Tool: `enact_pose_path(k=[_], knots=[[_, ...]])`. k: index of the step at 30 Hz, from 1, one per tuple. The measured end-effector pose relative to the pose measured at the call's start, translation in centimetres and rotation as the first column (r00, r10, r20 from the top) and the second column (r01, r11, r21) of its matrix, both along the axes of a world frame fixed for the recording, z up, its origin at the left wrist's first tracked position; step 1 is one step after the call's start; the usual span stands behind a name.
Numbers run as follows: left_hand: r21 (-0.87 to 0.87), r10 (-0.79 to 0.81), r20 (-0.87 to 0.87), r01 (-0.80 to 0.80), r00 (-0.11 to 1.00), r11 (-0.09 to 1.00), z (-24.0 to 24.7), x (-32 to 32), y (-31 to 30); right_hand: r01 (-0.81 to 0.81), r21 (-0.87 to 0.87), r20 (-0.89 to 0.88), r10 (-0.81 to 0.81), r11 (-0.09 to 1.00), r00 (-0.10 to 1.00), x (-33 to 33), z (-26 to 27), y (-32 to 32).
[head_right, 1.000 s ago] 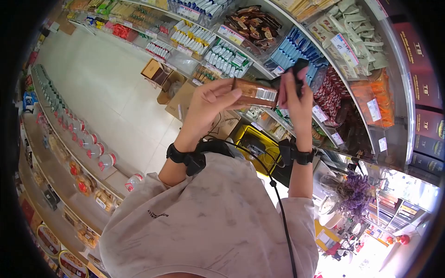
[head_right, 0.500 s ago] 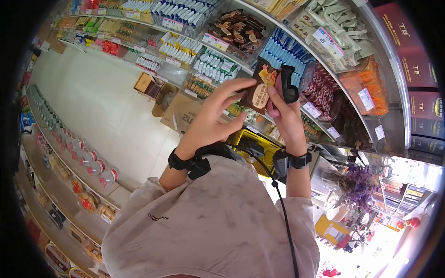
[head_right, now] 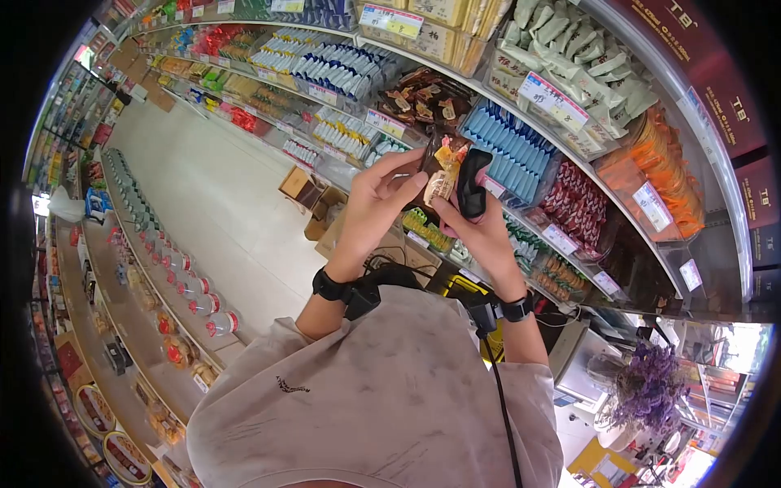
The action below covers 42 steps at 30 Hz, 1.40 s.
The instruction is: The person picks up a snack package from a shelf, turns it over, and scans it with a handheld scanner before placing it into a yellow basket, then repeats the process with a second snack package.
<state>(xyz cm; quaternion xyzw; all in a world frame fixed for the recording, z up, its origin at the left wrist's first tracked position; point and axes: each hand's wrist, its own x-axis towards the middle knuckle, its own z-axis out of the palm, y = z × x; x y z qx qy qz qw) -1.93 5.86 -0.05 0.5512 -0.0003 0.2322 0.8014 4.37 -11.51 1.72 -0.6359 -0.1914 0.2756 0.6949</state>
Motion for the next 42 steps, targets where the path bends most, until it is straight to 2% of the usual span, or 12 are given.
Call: enact_pose_path(k=[7,10,13,20,24,27,28,30,32,35,38,42], knots=[[0.131,0.054,-0.039,-0.049,0.998,0.99,0.8,1.5,-1.4,-0.006,0.041,-0.046,0.007,0.999,0.999,2.0,-1.4,-1.1],[0.055,-0.044,-0.158,0.053,0.986,0.997,1.7,1.5,-2.0,-0.024,0.06,-0.059,0.027,0.998,0.998,3.0,-1.9,-1.6],[0.15,-0.043,-0.22,0.077,0.974,0.986,1.3,2.1,-2.7,-0.054,0.049,-0.047,0.057,0.997,0.997,4.1,-2.2,-2.3],[0.042,0.023,-0.282,-0.011,0.959,0.999,-2.5,7.5,0.5,0.043,0.028,-0.009,-0.043,0.999,0.999,6.1,-4.0,-6.7],[0.171,0.054,-0.225,-0.015,0.973,0.985,-5.6,13.3,3.0,0.155,0.05,-0.023,-0.154,0.987,0.988,6.8,-6.3,-10.5],[0.357,0.288,-0.096,-0.237,0.953,0.903,-7.2,17.8,2.2,0.259,0.068,-0.075,-0.254,0.964,0.964,6.3,-6.9,-12.9],[0.416,0.285,-0.128,-0.21,0.95,0.885,-7.7,17.9,2.1,0.311,0.057,-0.068,-0.308,0.949,0.949,6.3,-7.0,-13.8],[0.521,0.261,-0.184,-0.131,0.948,0.843,-8.3,18.1,2.6,0.434,0.035,-0.046,-0.433,0.9,0.9,6.2,-7.2,-15.8],[0.458,0.156,-0.255,-0.022,0.954,0.888,-10.7,17.4,3.5,0.589,0.036,-0.057,-0.586,0.808,0.808,6.4,-7.9,-18.8],[0.393,-0.063,-0.347,0.206,0.936,0.896,-5.4,12.9,0.2,0.773,0.004,0.144,-0.766,0.634,0.627,7.1,-8.6,-25.4],[0.391,-0.099,-0.388,0.261,0.916,0.883,-3.2,9.7,-1.1,0.886,-0.028,0.421,-0.799,0.463,0.43,8.8,-10.9,-32.5],[0.408,-0.113,-0.391,0.282,0.913,0.868,-2.0,7.6,-1.5,0.931,-0.118,0.49,-0.795,0.346,0.357,11.3,-11.6,-37.2]])
